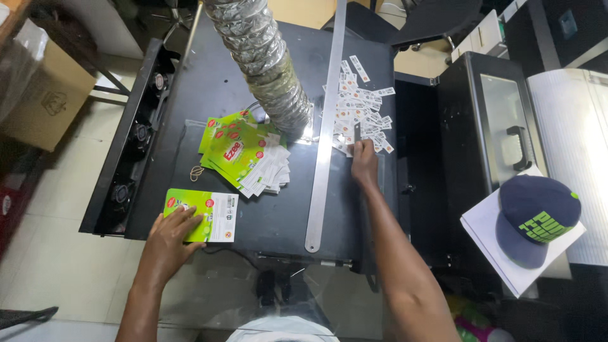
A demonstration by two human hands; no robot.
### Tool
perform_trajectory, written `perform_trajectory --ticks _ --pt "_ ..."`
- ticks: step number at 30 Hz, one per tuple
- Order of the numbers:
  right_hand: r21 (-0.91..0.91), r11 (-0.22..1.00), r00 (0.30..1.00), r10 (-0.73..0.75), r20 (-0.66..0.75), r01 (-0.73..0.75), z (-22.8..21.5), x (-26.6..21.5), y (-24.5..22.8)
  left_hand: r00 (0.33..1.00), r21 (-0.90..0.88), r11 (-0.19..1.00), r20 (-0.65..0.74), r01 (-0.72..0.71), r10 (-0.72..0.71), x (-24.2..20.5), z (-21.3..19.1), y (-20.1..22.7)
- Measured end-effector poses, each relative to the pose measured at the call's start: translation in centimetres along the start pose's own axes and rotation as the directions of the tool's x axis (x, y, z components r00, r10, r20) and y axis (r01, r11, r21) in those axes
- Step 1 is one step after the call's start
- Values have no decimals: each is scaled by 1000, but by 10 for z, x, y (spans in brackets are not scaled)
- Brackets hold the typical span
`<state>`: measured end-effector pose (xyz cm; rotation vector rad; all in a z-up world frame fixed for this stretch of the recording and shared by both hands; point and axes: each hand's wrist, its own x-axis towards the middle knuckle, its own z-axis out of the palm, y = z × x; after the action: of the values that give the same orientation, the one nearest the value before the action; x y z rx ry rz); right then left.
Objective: The person repeatedly cuts the top edge off green Ezee packets using a utility knife and a metal ruler as a guide. The cut pieces are discarded to the side while the trimmed packets are stacked.
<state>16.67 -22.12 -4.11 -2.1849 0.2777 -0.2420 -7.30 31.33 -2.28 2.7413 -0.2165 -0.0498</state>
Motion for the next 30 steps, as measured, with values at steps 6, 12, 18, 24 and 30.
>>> perform_trajectory --ticks 6,12,18,24,30 --pt "43 991 979 -121 -166 130 -20 -32 -11 971 67 997 234 39 -54 2 1 -14" --pt "130 984 992 117 46 -122 -36 -165 -61 902 65 955 -318 -288 294 -7 -31 8" --pt "145 984 922 -151 358 105 -29 -280 -92 900 119 936 -259 -331 351 28 -31 103" --pt "112 993 957 -76 279 46 -11 -309 -35 880 161 871 199 -464 432 58 55 162" --pt "7 986 954 158 256 -166 -27 -312 -48 814 244 783 285 -572 506 52 119 164"
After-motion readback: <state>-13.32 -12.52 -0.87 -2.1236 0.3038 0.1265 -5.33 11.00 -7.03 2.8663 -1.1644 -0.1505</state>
